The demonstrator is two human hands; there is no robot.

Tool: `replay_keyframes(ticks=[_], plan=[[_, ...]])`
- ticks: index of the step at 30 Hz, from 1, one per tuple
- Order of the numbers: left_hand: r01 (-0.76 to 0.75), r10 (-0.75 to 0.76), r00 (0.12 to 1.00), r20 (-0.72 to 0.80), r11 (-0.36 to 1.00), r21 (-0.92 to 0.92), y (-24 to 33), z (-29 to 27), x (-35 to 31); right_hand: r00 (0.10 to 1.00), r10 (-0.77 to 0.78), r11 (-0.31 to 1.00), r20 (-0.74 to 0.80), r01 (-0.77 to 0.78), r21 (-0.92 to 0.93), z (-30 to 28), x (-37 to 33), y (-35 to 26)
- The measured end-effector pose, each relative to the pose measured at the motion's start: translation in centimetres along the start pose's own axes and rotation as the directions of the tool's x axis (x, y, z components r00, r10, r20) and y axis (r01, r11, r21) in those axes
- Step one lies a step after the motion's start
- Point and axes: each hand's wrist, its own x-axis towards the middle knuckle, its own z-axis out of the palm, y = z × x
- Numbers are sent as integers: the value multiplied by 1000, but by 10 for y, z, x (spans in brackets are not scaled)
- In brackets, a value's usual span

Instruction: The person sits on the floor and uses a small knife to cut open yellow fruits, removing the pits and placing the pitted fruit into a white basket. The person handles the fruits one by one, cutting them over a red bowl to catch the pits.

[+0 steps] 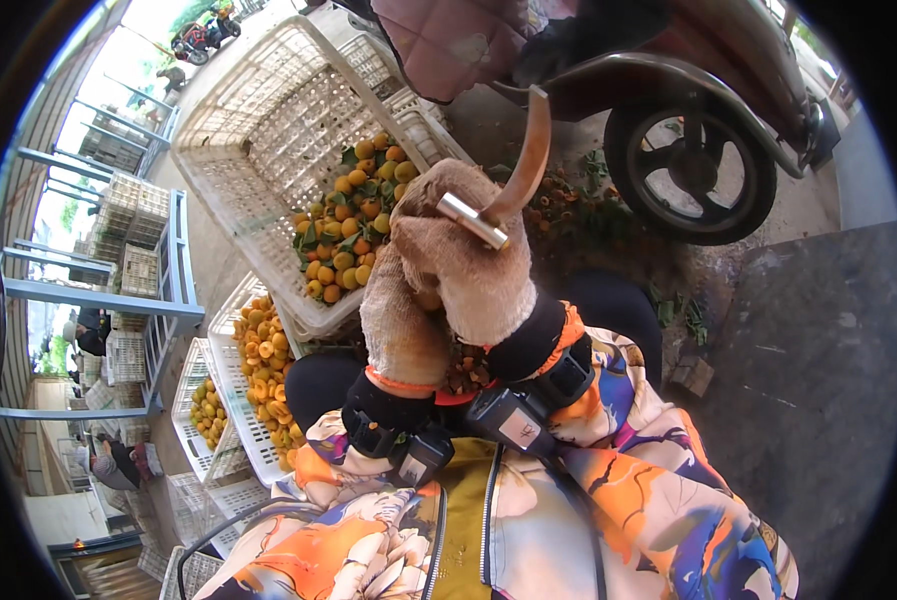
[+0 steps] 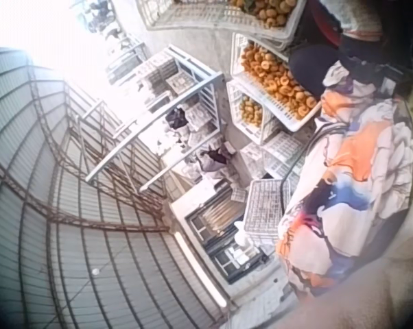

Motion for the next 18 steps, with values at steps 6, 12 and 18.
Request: replay_keyframes(ticks=[6, 12, 18], plan=[[-151, 165, 986, 3, 895, 420, -6, -2, 3, 993, 53, 952, -110, -17, 307, -2, 12, 18], [348, -410, 883, -227, 898, -269, 29, 27, 2, 992, 29, 938, -123, 16, 347, -11, 24, 17], [431, -522, 830, -198, 825, -365, 29, 21, 4, 990, 100, 931, -95, -59, 361, -10, 25, 13]])
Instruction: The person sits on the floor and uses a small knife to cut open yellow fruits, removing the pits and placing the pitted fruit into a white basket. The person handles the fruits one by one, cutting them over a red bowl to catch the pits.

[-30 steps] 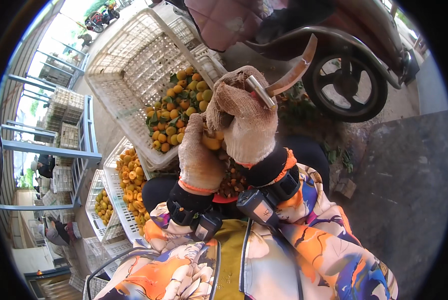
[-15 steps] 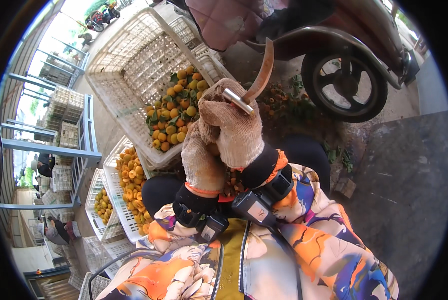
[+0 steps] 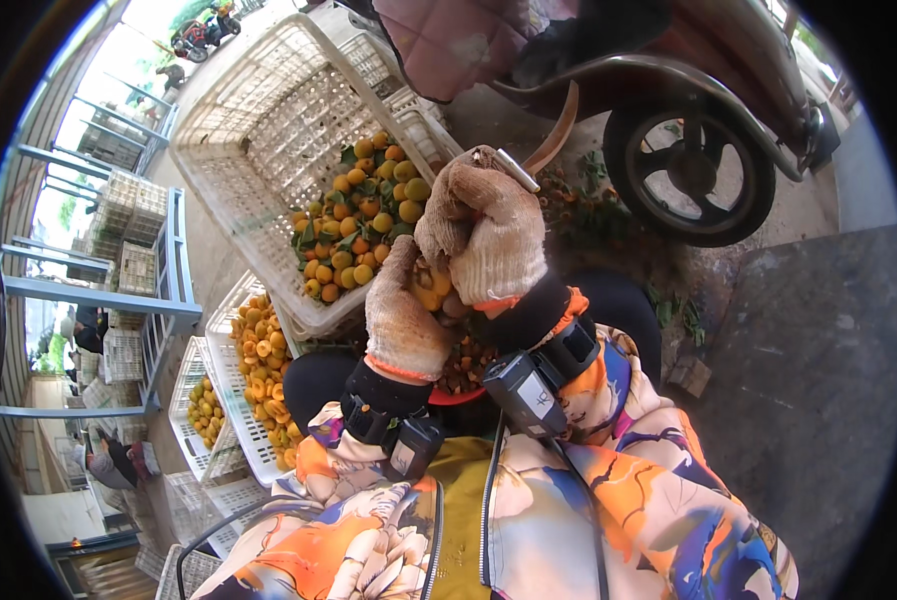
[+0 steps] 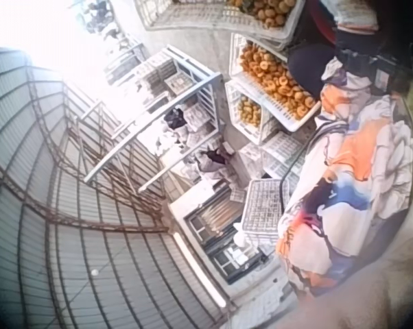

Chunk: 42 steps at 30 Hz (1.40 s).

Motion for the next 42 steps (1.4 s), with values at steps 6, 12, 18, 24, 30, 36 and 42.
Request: replay_keyframes(ticks=[6, 12, 18, 24, 30, 36, 42], plan=[[103, -94, 991, 92, 990, -94, -2, -15, 14, 996, 49, 999, 70, -48, -6, -9, 4, 7], [242, -190, 933, 305, 960, -142, 4, -34, 22, 995, 97, 995, -33, -96, 37, -4, 2, 10], [-17, 44, 952, 304, 996, -92, 14, -29, 20, 988, -145, 983, -50, 138, -122, 11, -3, 9], [-105, 142, 934, 327, 986, -130, 11, -8, 13, 976, -188, 953, 105, 207, -220, 5, -11, 1], [-529, 402, 840, 365, 756, 385, 4, -19, 8, 961, -182, 842, 206, 261, -472, 10, -20, 10], [-93, 118, 963, 244, 989, -113, 3, -12, -2, 999, -30, 999, 17, 30, -11, 2, -15, 12], [-515, 379, 856, 351, 580, 631, -2, -11, -3, 998, 39, 998, 46, -37, -52, -10, 0, 7]])
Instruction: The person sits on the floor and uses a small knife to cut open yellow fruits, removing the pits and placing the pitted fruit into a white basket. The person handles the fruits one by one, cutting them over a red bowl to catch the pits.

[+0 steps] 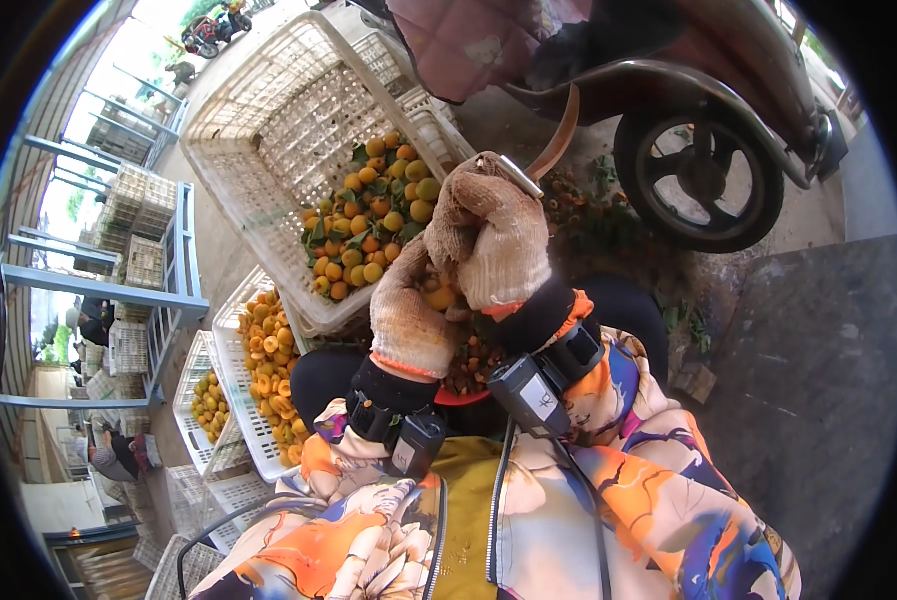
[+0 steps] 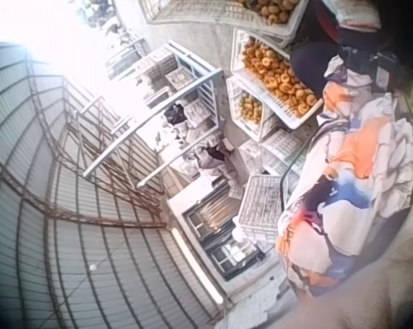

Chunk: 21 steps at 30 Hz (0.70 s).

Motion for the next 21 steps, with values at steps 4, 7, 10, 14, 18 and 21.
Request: replay_keyframes(ticks=[4, 7, 10, 14, 18, 21], plan=[[67, -69, 998, 15, 995, 70, 8, 2, 2, 999, 19, 999, -47, -18, 37, -2, 5, 2], [-24, 17, 999, 35, 982, 186, -1, -13, 3, 997, 61, 997, -53, -57, 59, 3, 7, 8], [8, -11, 999, 30, 995, 97, -15, -17, 6, 997, 69, 996, -44, -66, 66, -1, 6, 11], [539, -95, 832, 547, 376, -754, -40, -37, 21, 997, 64, 993, -46, -59, 102, 3, 5, 11], [540, -133, 838, 529, 334, -772, -37, -47, 28, 985, 169, 975, 13, -169, 146, 4, 5, 13], [299, -271, 948, 167, 578, -759, -20, -34, 24, 995, 20, 999, -98, -23, -34, 9, 2, 5]])
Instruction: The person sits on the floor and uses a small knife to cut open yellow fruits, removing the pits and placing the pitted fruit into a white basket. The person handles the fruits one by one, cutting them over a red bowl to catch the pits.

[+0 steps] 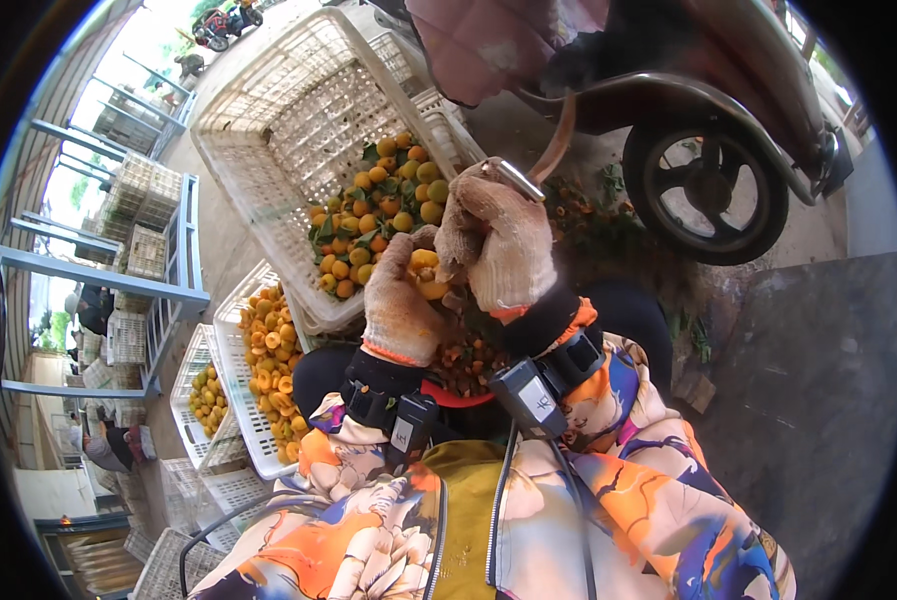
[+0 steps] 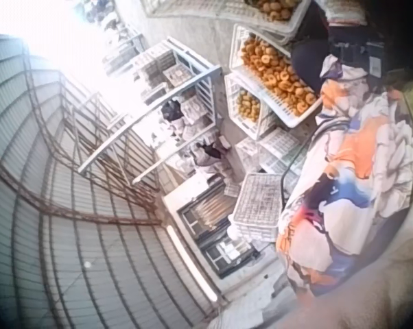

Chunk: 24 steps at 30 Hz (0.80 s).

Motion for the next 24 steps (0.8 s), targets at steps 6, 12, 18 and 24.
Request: replay_keyframes(ticks=[6, 12, 18, 24], plan=[[-170, 184, 980, 80, 973, -156, 12, -10, 8, 1000, -18, 990, -14, 16, -139, -2, -3, 4], [-371, 405, 885, 230, 911, -180, 39, 13, -8, 978, 185, 905, -100, -209, -370, 8, -13, 22], [-422, 319, 907, 276, 691, 587, 27, 21, -11, 990, 138, 787, -3, -111, -607, -15, -2, 12], [-134, 72, 990, 125, 780, 611, 41, -34, -1, 981, 143, 420, 129, 58, -905, -6, 3, 22]])
